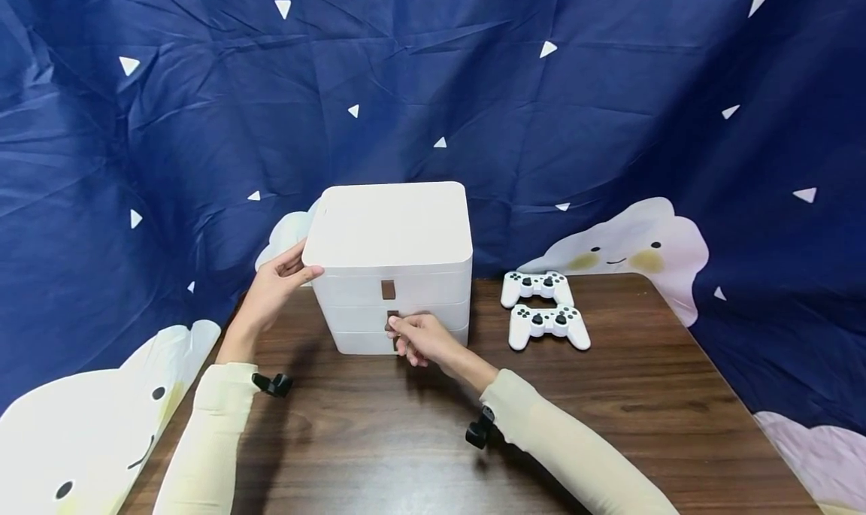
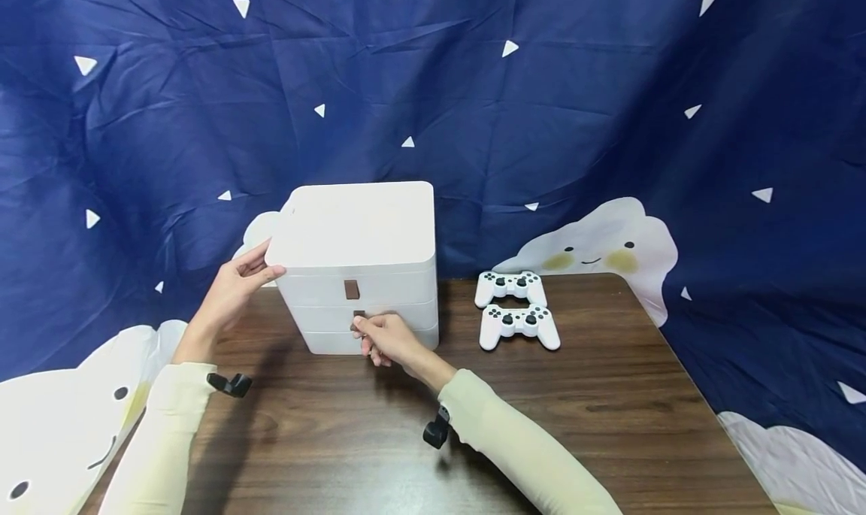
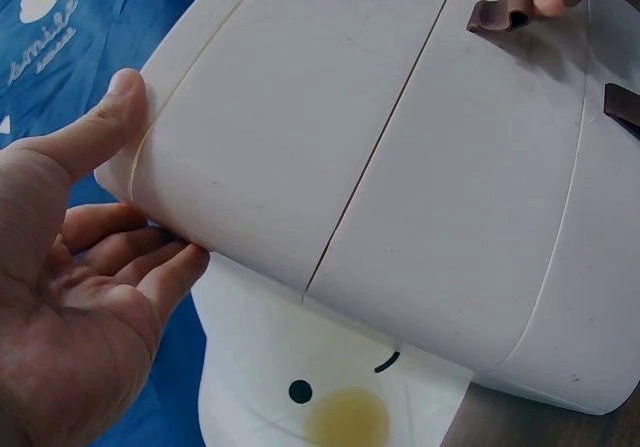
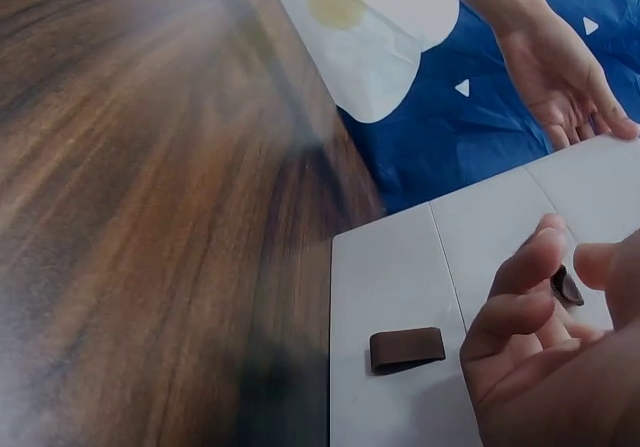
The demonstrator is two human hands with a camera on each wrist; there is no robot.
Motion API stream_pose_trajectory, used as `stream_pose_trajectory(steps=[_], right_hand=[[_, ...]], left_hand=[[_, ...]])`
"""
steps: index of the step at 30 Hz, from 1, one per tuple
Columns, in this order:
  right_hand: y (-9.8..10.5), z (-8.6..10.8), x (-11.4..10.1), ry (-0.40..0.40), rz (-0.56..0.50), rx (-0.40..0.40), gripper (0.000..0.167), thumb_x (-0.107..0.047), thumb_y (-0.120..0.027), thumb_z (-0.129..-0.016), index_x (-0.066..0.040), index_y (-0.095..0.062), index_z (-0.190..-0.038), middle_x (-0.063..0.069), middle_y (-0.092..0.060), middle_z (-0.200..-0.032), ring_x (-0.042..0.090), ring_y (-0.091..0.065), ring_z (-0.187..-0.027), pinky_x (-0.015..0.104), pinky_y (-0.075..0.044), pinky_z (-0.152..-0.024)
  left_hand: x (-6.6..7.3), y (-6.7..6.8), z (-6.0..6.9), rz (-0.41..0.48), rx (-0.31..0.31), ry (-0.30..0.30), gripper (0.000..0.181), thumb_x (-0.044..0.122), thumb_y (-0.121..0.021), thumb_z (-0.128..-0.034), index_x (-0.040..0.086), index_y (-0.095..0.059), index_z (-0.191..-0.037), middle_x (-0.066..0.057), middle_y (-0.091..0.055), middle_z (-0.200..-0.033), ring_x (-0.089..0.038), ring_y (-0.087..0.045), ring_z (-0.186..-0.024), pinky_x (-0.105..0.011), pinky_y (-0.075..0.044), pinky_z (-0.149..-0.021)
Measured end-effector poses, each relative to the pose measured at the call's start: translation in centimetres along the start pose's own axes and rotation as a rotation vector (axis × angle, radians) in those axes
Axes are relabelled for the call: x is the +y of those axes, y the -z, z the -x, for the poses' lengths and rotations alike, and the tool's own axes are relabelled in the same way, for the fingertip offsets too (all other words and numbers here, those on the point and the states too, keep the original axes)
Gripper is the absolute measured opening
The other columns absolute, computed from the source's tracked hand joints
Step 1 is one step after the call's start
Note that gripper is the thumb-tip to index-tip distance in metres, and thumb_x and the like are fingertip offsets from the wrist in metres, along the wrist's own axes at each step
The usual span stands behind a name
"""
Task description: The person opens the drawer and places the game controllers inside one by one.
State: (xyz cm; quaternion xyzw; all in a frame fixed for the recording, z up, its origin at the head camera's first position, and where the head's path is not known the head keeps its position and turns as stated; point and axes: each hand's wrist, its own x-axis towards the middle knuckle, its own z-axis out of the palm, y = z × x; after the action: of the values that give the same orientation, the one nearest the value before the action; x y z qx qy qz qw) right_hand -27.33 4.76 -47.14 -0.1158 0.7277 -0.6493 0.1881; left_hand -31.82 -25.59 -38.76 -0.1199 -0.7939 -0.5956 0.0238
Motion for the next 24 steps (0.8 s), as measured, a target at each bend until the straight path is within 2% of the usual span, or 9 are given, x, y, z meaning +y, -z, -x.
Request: stream_pose_trajectory(steps=[6,12,16,24], right_hand=[[0.1,-0.7,0.2,-0.014,0.031,-0.020,0.053,-0.037,-0.053,-0.113,0.012,-0.072,-0.121,-0.006,-0.063,-0.061,0.003,-0.051,-0.043,0.019,-0.034,-0.042],[-0.3,-0.4,0.1,-0.008,0.059,0.007,0.045,-0.033,-0.055,-0.112,0.007,-0.076,-0.110,-0.006,-0.060,-0.057,0.003,-0.050,-0.041,0.019,-0.033,-0.040],[-0.7,0.6,0.0,-0.010,0.080,-0.003,0.044,-0.034,-0.057,-0.111,0.004,-0.077,-0.105,-0.005,-0.059,-0.056,0.003,-0.049,-0.040,0.019,-0.033,-0.040],[-1.7,3.7,-0.1,-0.021,0.107,-0.092,0.037,-0.031,-0.056,-0.111,-0.004,-0.078,-0.097,-0.004,-0.059,-0.057,0.005,-0.049,-0.040,0.018,-0.033,-0.039]], left_hand=[[0.0,0.0,0.0,0.006,0.000,0.005,0.079,0.028,-0.077,-0.1007,0.016,-0.036,-0.167,-0.010,-0.041,-0.170,-0.028,-0.039,-0.158,-0.009,-0.049,-0.102],[0.1,-0.1,0.0,0.000,0.000,-0.003,0.080,0.029,-0.078,-0.1005,0.016,-0.036,-0.167,-0.011,-0.041,-0.170,-0.028,-0.039,-0.158,-0.010,-0.048,-0.104],[0.1,-0.1,0.0,0.004,0.004,0.003,0.080,0.028,-0.078,-0.1001,0.015,-0.037,-0.167,-0.011,-0.041,-0.170,-0.028,-0.039,-0.158,-0.010,-0.048,-0.104],[0.1,0.0,0.0,-0.016,-0.001,0.004,0.082,0.031,-0.079,-0.0996,0.015,-0.036,-0.167,-0.008,-0.040,-0.171,-0.027,-0.038,-0.159,-0.016,-0.046,-0.112]])
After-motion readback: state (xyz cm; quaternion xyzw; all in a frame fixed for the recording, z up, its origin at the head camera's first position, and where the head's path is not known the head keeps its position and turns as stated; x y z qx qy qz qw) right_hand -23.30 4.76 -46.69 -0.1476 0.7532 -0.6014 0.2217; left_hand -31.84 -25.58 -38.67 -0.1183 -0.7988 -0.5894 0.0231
